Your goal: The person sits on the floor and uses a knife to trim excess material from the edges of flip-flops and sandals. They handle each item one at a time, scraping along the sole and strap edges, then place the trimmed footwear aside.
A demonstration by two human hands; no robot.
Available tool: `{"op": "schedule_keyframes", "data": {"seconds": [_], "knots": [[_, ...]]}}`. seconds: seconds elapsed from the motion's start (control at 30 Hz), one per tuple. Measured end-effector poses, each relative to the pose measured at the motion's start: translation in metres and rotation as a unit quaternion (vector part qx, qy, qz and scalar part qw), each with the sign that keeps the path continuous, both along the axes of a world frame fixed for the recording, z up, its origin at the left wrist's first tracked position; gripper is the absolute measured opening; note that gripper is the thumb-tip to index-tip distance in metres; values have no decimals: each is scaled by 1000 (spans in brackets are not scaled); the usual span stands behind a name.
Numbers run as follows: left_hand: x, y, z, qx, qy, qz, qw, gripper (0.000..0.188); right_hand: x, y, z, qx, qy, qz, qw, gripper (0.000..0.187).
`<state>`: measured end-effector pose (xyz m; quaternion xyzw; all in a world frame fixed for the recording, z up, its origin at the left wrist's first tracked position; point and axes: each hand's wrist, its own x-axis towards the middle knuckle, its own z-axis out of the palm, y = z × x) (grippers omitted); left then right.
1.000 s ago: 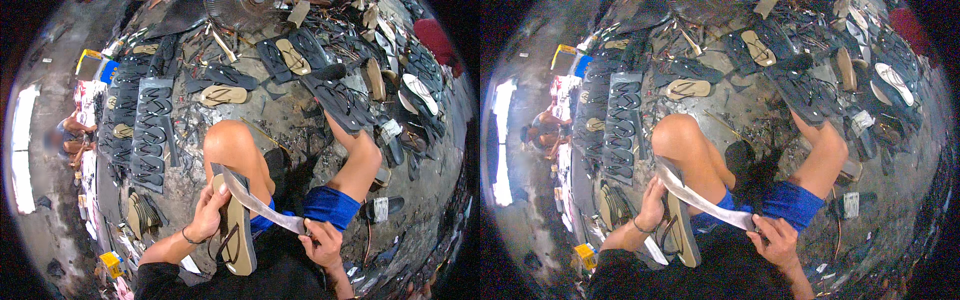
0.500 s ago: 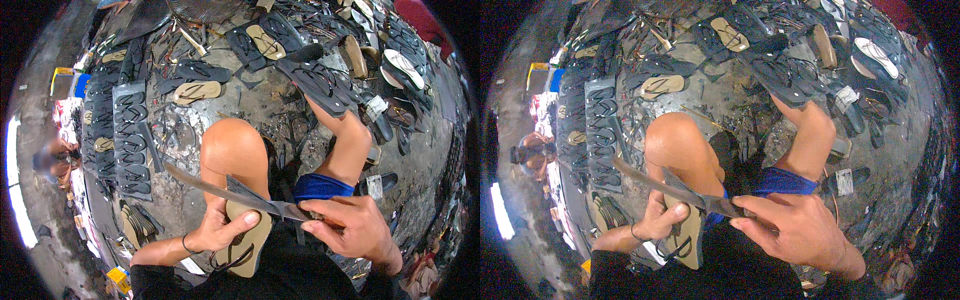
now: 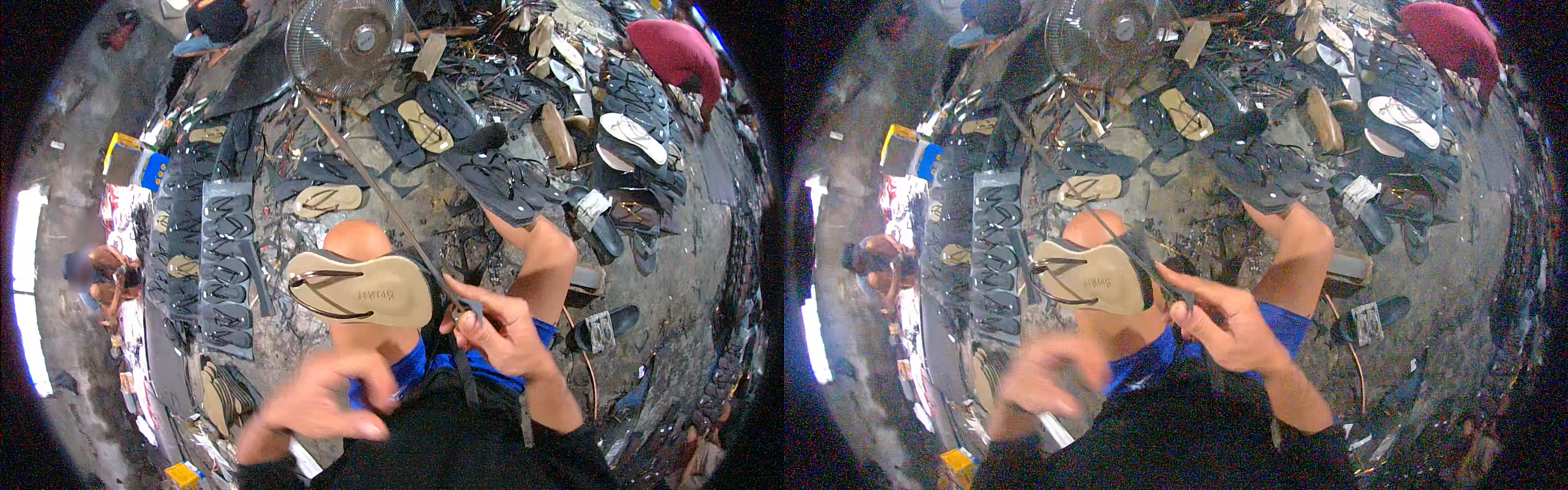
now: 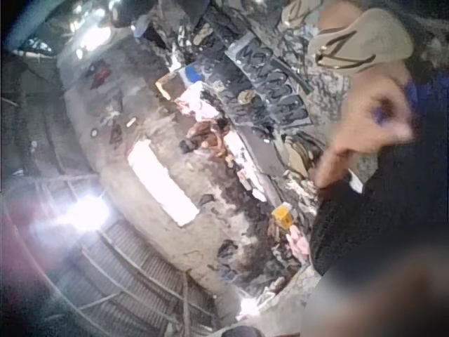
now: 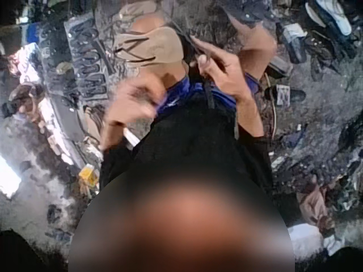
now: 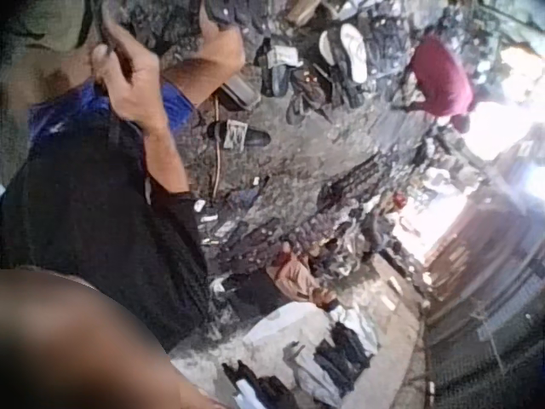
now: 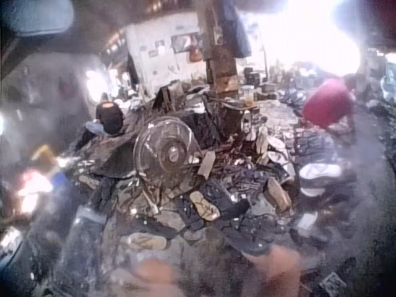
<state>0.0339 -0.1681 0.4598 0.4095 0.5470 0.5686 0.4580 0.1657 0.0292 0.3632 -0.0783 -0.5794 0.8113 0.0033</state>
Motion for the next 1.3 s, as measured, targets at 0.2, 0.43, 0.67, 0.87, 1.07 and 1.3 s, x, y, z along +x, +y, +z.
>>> {"op": "schedule_keyframes", "data": {"seconds": [0.2,0.43,0.67,0.87,1.07,1.3], "knots": [[70,27,-112,161,-464,467,735,36,23,-29,-23,101,65,-112,986,48],[39,32,-116,79,-480,505,713,33,71,-62,-40,410,53,-294,862,33],[84,-5,-145,-35,-343,524,779,35,56,-59,-34,292,-79,-194,933,23],[71,0,-135,-4,-385,560,733,44,108,-59,-33,369,-24,-192,909,30],[70,-5,-140,-3,-367,575,731,39,151,-65,-53,354,-71,-114,926,32],[93,-26,-162,-92,-262,630,725,37,110,-69,-33,362,-86,-84,924,32]]}}
